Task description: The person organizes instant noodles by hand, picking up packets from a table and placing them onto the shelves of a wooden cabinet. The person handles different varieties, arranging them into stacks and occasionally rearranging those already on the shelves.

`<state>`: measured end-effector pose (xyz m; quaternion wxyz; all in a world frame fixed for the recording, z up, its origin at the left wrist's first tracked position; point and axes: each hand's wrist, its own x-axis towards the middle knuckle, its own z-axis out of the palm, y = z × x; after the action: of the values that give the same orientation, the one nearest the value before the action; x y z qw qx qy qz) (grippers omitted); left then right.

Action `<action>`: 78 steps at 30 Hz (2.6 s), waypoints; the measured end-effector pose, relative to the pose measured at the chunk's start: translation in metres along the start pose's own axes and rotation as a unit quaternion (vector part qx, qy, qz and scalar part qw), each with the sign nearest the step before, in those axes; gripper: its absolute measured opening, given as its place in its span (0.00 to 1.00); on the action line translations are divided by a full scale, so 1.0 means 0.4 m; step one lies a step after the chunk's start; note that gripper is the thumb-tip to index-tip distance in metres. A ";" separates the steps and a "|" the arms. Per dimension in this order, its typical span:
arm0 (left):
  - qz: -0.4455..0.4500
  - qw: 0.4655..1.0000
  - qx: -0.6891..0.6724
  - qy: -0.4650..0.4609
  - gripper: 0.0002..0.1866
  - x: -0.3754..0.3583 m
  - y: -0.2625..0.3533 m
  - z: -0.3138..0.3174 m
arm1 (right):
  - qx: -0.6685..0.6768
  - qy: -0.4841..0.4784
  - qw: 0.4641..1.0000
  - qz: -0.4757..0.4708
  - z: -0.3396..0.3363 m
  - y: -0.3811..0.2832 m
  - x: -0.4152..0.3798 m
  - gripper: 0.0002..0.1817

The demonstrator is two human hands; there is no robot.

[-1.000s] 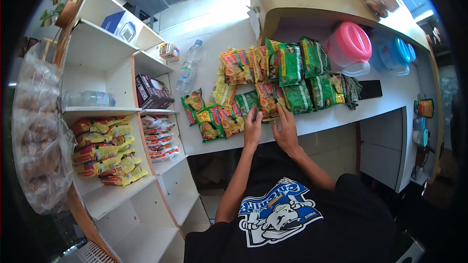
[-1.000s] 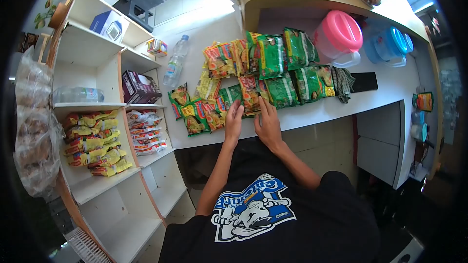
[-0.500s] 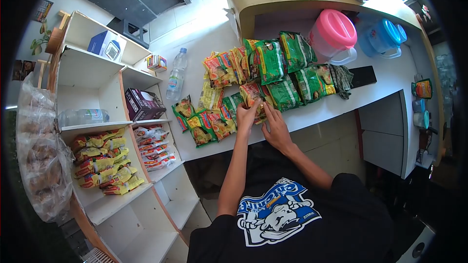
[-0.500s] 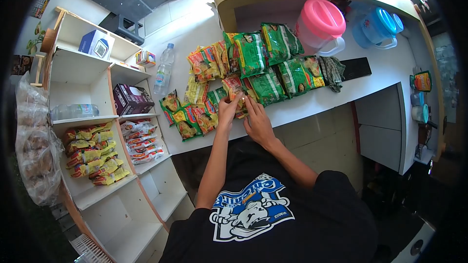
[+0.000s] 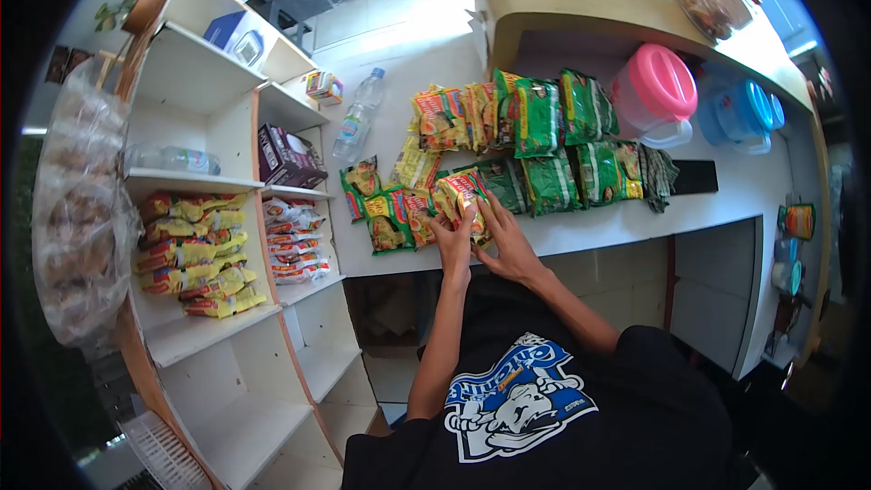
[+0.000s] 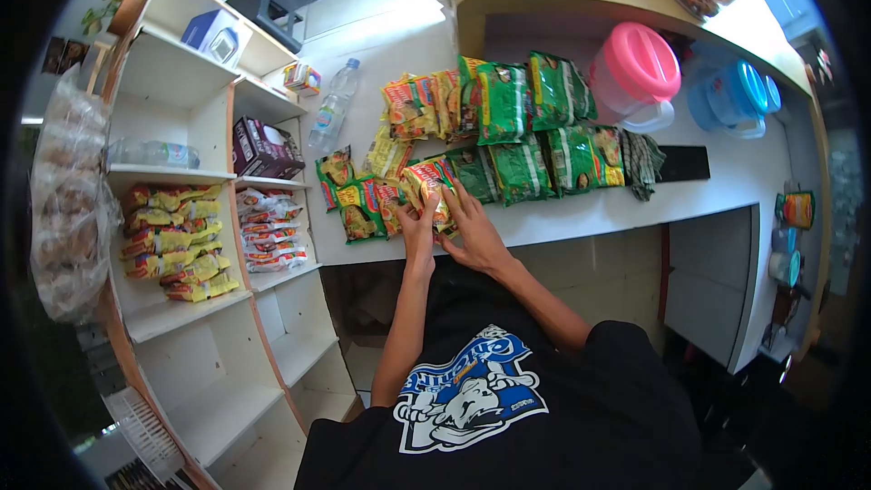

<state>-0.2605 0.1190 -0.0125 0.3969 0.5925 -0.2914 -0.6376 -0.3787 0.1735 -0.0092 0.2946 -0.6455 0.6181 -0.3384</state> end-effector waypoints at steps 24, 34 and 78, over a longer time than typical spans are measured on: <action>0.576 0.726 0.150 0.344 0.45 -0.233 0.436 -0.340 | 0.394 -0.315 0.847 -0.168 0.144 -0.792 0.410 0.31; 0.568 0.727 0.106 0.369 0.51 -0.171 0.490 -0.381 | 0.384 -0.286 0.842 -0.247 0.253 -0.858 0.437 0.34; 0.419 0.786 0.164 0.423 0.48 -0.193 0.518 -0.376 | 0.063 -0.018 0.862 -0.503 0.356 -0.813 0.447 0.28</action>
<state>-0.0803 0.0927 0.1829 0.6057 0.6784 -0.4142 -0.0367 -0.0687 0.0101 0.1785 0.1352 -0.8547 0.1814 -0.4672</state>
